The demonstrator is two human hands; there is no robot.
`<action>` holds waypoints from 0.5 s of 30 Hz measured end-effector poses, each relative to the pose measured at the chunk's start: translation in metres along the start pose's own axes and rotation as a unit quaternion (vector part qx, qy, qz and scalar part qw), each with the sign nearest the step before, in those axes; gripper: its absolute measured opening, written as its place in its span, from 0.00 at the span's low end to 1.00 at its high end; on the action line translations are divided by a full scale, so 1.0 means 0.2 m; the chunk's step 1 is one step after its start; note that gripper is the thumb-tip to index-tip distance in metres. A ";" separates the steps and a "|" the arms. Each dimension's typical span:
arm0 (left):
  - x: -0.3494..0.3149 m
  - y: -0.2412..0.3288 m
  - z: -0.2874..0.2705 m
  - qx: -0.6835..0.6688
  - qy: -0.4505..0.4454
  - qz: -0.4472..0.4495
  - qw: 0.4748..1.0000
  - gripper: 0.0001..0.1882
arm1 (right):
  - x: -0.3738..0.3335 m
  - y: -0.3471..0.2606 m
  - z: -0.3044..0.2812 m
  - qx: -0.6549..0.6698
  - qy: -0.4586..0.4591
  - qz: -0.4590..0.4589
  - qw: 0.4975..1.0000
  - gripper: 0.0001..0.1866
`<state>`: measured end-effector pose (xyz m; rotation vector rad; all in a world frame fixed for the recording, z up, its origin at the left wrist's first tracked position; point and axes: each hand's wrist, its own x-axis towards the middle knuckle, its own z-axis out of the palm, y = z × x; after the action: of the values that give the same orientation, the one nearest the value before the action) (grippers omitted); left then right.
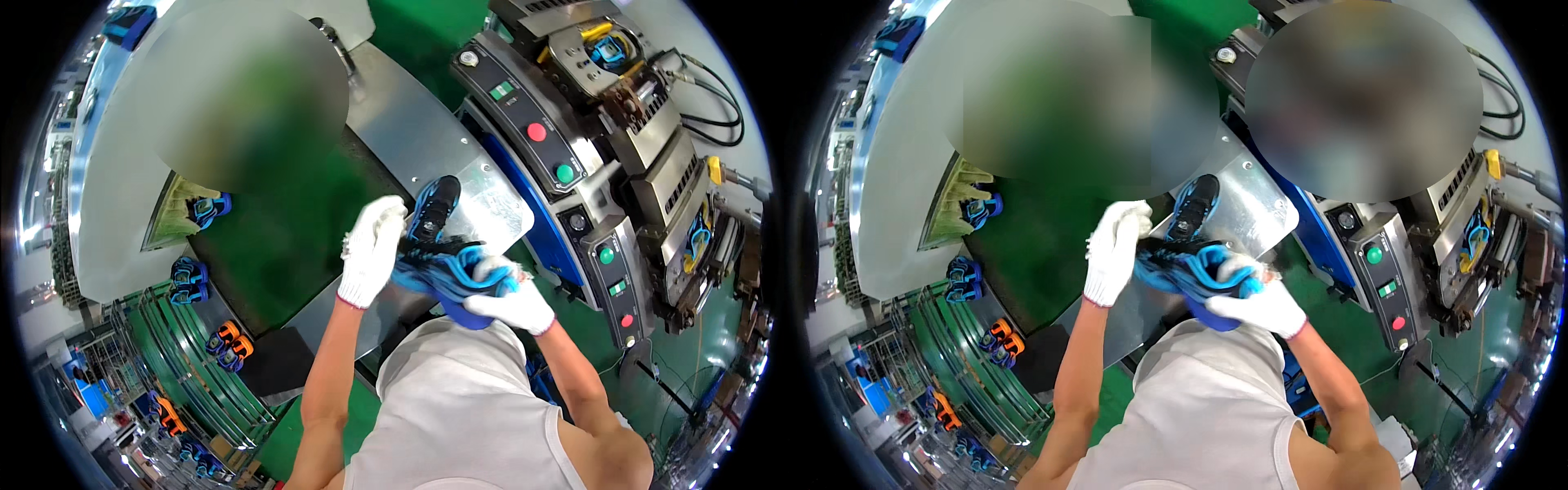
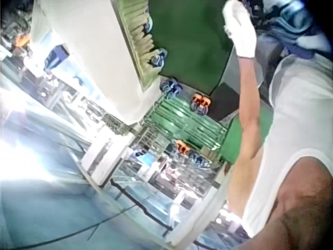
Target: The person uses machinery to process athletic shoes, taking them from a conveyor, placing them into a forming machine by hand, and then placing them onto a rack.
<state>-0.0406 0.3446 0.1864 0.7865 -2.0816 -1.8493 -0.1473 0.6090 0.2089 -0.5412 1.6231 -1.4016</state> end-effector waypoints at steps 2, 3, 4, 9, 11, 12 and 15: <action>0.07 -0.12 0.07 0.176 0.021 0.057 0.983 0.23 | -0.19 0.09 -0.10 0.103 0.155 0.024 0.982 0.19; 0.07 -0.20 0.09 0.258 0.023 0.072 0.963 0.27 | -0.27 0.14 -0.14 0.161 0.239 0.028 0.957 0.20; 0.05 -0.30 0.12 0.252 0.003 0.050 0.967 0.37 | -0.35 0.20 -0.17 0.196 0.297 0.032 0.934 0.20; -0.02 -0.62 0.29 0.371 -0.053 0.000 0.927 0.48 | -0.65 0.38 -0.14 0.254 0.516 0.011 0.818 0.20; 0.04 -0.66 0.33 0.321 -0.037 -0.044 0.945 0.46 | -0.75 0.35 -0.04 0.251 0.571 0.030 0.781 0.20; 0.05 -0.65 0.33 0.318 -0.030 -0.066 0.945 0.43 | -0.80 0.37 0.05 0.264 0.583 0.012 0.769 0.20; 0.10 -0.61 0.32 0.298 -0.040 -0.046 0.953 0.41 | -0.92 0.41 0.22 0.321 0.614 -0.051 0.719 0.20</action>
<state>-0.0625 0.3819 0.0537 0.9607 -2.7419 -1.2978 0.0000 0.7531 0.1965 0.9718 1.7859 -2.4968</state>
